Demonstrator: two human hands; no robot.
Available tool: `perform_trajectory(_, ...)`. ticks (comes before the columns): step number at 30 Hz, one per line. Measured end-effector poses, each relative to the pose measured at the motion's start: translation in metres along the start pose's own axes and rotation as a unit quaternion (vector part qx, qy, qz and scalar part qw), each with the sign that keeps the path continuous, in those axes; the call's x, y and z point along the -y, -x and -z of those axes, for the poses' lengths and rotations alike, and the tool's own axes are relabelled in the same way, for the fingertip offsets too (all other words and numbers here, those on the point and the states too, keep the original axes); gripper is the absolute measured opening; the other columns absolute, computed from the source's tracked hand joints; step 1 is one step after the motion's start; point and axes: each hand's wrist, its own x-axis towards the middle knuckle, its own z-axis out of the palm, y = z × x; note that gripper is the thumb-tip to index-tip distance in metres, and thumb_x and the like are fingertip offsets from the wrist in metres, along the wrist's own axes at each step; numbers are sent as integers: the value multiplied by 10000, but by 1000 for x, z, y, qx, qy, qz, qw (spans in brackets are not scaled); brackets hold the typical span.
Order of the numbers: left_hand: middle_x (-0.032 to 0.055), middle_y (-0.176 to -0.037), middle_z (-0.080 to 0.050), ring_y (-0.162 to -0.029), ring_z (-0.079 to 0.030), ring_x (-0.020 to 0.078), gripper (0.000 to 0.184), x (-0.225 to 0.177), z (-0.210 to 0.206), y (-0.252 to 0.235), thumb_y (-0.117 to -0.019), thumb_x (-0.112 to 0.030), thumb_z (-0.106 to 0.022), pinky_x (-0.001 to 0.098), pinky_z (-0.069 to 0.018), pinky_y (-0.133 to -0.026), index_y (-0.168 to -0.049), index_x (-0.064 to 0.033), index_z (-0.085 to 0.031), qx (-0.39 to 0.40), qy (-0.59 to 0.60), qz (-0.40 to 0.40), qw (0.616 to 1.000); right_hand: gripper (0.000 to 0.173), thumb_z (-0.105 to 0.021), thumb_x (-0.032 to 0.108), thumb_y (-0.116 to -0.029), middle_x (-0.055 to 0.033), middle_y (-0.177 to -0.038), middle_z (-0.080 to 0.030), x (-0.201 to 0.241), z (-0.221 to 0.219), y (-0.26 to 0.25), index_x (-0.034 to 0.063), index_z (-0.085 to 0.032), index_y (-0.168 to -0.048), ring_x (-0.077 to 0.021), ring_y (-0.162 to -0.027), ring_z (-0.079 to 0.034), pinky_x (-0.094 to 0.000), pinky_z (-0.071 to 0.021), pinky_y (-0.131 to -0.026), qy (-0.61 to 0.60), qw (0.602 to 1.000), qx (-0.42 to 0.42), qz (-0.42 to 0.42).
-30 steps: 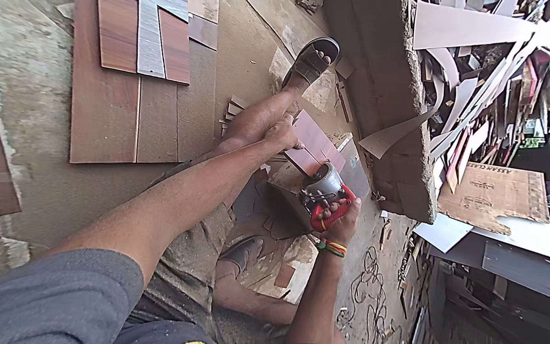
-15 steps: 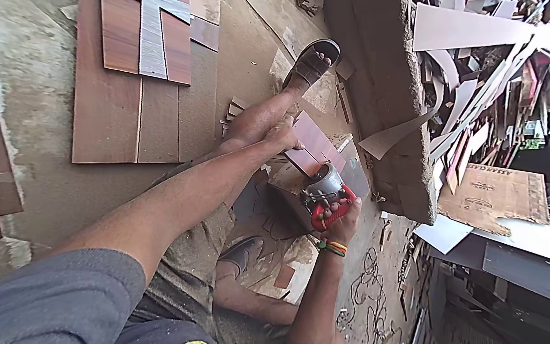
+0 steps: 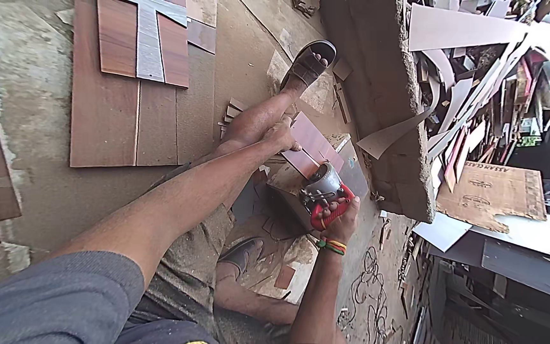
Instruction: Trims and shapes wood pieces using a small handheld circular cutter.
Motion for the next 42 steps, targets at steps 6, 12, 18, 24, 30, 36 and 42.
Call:
perform_trajectory(6, 157, -1242, -677, -1177, -638, 334, 1005, 6, 13, -1, -674, -810, -727, 629, -499, -938, -1359, -83, -612, -16, -193, -22, 981, 580, -271, 515, -1118, -10, -509, -490, -2, 2, -1, 65, -539, -869, -148, -368, -515, -350, -501, -353, -11, 1000, 3, 12)
perform_trajectory(12, 146, -1235, -683, -1177, -640, 348, 924, 10, 19, 5, -674, -821, -710, 660, -497, -921, -1293, -137, -662, -24, -201, -26, 979, 594, -267, 525, -1115, -7, -506, -497, -3, 2, -3, 62, -550, -876, -149, -372, -519, -353, -502, -358, -6, 1000, 3, 12)
perform_trajectory(18, 189, -1309, -640, -1214, -635, 335, 843, -1, 17, 9, -801, -524, -836, 564, -516, -987, -1416, -37, -529, 30, -100, -34, 994, 591, -260, 528, -1115, -5, -510, -498, -2, 2, 0, 73, -537, -859, -147, -373, -522, -348, -502, -357, -3, 1000, 5, 8)
perform_trajectory(24, 196, -1284, -647, -1196, -638, 350, 925, 10, 7, -3, -722, -553, -882, 583, -518, -971, -1421, -61, -529, 2, -70, -49, 996, 593, -246, 526, -1116, -8, -508, -503, -6, 7, 4, 64, -542, -892, -149, -373, -531, -345, -509, -358, -20, 1000, 13, 5)
perform_trajectory(30, 138, -1279, -676, -1200, -634, 357, 979, 22, 28, 14, -648, -880, -656, 692, -499, -914, -1322, -170, -657, -41, -204, -79, 975, 609, -215, 535, -1111, -7, -512, -494, -15, 19, 35, 62, -540, -907, -142, -374, -527, -345, -523, -367, -20, 999, 31, -10)
perform_trajectory(36, 119, -1495, -561, -1377, -525, 307, 1083, 18, 25, 3, -709, -809, -716, 614, -412, -1103, -1529, -140, -489, 1, -154, -91, 984, 536, -319, 467, -1115, -15, -536, -534, -16, 56, 65, 32, -589, -955, -129, -380, -542, -316, -515, -355, -64, 995, 67, -44)
perform_trajectory(42, 106, -1387, -642, -1281, -602, 312, 1079, 26, 22, -8, -623, -860, -701, 642, -483, -1010, -1463, -193, -576, -20, -203, -83, 975, 308, -562, 278, -1026, -60, -592, -573, -8, 90, 80, -24, -613, -1051, -135, -417, -574, -316, -545, -390, -114, 986, 96, -70)
